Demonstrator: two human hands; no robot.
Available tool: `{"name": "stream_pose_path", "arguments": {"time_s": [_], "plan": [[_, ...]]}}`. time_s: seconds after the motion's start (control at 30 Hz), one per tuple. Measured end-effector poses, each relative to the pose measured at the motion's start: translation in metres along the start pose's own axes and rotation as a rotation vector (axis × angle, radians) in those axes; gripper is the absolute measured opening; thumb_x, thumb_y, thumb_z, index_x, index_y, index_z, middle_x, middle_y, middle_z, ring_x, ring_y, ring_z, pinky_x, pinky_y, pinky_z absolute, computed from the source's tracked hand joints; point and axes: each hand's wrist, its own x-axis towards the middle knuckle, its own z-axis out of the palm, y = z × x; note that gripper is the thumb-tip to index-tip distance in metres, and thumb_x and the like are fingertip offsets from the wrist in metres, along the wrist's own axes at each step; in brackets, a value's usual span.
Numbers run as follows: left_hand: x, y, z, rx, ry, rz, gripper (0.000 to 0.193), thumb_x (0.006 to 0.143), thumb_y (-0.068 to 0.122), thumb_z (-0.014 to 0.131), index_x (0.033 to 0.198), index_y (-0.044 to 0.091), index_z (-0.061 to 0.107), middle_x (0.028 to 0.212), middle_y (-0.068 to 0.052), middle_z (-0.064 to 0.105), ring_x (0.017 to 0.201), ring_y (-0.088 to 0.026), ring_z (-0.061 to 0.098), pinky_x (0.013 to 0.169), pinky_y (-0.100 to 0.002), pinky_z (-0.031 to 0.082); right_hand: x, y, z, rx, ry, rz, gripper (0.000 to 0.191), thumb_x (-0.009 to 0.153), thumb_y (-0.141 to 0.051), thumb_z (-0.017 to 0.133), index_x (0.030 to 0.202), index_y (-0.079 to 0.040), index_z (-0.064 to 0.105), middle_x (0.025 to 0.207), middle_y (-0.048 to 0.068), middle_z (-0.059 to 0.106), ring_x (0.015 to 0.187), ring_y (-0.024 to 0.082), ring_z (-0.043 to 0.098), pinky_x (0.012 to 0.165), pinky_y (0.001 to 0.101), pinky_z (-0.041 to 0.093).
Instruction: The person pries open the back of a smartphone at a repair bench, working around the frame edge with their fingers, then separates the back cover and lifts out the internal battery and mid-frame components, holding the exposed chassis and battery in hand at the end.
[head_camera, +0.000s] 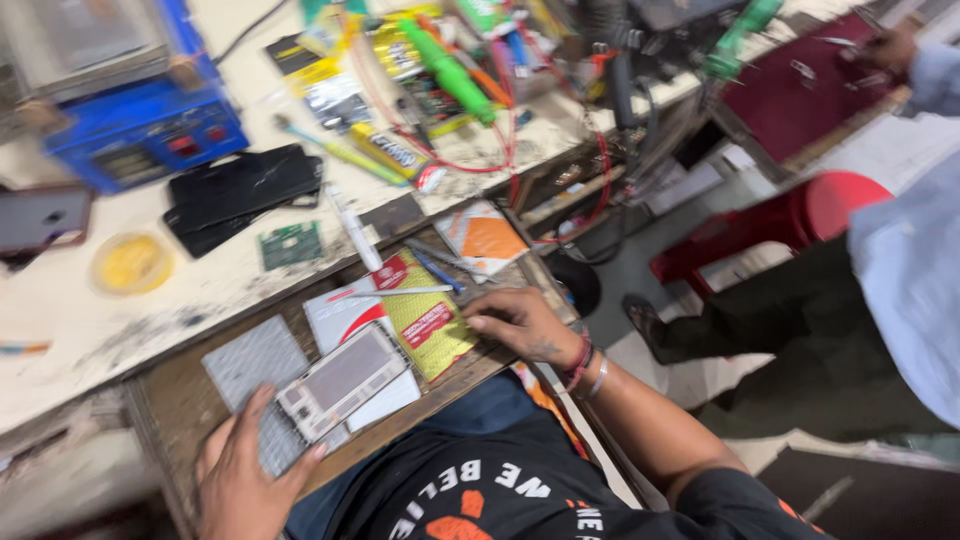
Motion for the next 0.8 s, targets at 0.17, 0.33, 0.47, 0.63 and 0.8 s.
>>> {"name": "stream_pose_path", "arguments": {"time_s": [0.17,0.33,0.47,0.63,0.8], "plan": [[0.006,-0.018,0.02,0.008,-0.014,0.034,0.11,0.051,0.047,0.09,0.147,0.011,0.051,0.135,-0.013,0.065,0.123,-0.033,0.059,0.11,-0.046,0.042,-0.005,0.003,-0.002,0.015,-0.003,-0.029,0.021,0.097,-0.022,0.073,0.108,-0.004,0.076,0.093,0.008,0.078,0.085,0.017,0.076,0.076,0.0312,0.059],[0.01,-0.021,0.027,-0.026,0.023,0.134,0.113,0.049,0.042,0.089,0.145,-0.003,0.05,0.135,-0.022,0.064,0.126,-0.036,0.059,0.115,-0.047,0.041,-0.011,0.005,-0.006,0.054,-0.005,-0.021,0.024,0.098,-0.024,0.071,0.11,-0.004,0.075,0.094,0.008,0.078,0.087,0.016,0.075,0.078,0.0307,0.059],[0.021,-0.018,0.027,-0.126,-0.003,0.152,0.114,0.057,0.036,0.088,0.148,-0.014,0.042,0.134,-0.031,0.061,0.131,-0.04,0.059,0.116,-0.048,0.043,-0.009,0.003,-0.011,0.068,-0.006,-0.005,0.025,0.099,-0.025,0.071,0.112,-0.004,0.075,0.094,0.007,0.077,0.087,0.015,0.074,0.078,0.0306,0.058],[0.045,-0.022,0.038,-0.281,-0.011,0.114,0.113,0.058,0.031,0.087,0.146,-0.019,0.036,0.129,-0.039,0.059,0.124,-0.046,0.062,0.112,-0.05,0.048,0.004,0.0,-0.025,0.063,-0.01,-0.009,0.024,0.1,-0.024,0.07,0.113,-0.004,0.075,0.096,0.007,0.076,0.088,0.015,0.074,0.078,0.0303,0.058],[0.061,-0.022,0.064,-0.353,0.104,0.201,0.114,0.062,0.032,0.084,0.148,-0.021,0.032,0.131,-0.041,0.055,0.123,-0.05,0.061,0.109,-0.052,0.05,0.011,0.005,-0.034,0.223,0.112,0.094,0.02,0.1,-0.018,0.069,0.113,-0.004,0.075,0.097,0.009,0.075,0.083,0.016,0.072,0.073,0.0306,0.059]]}}
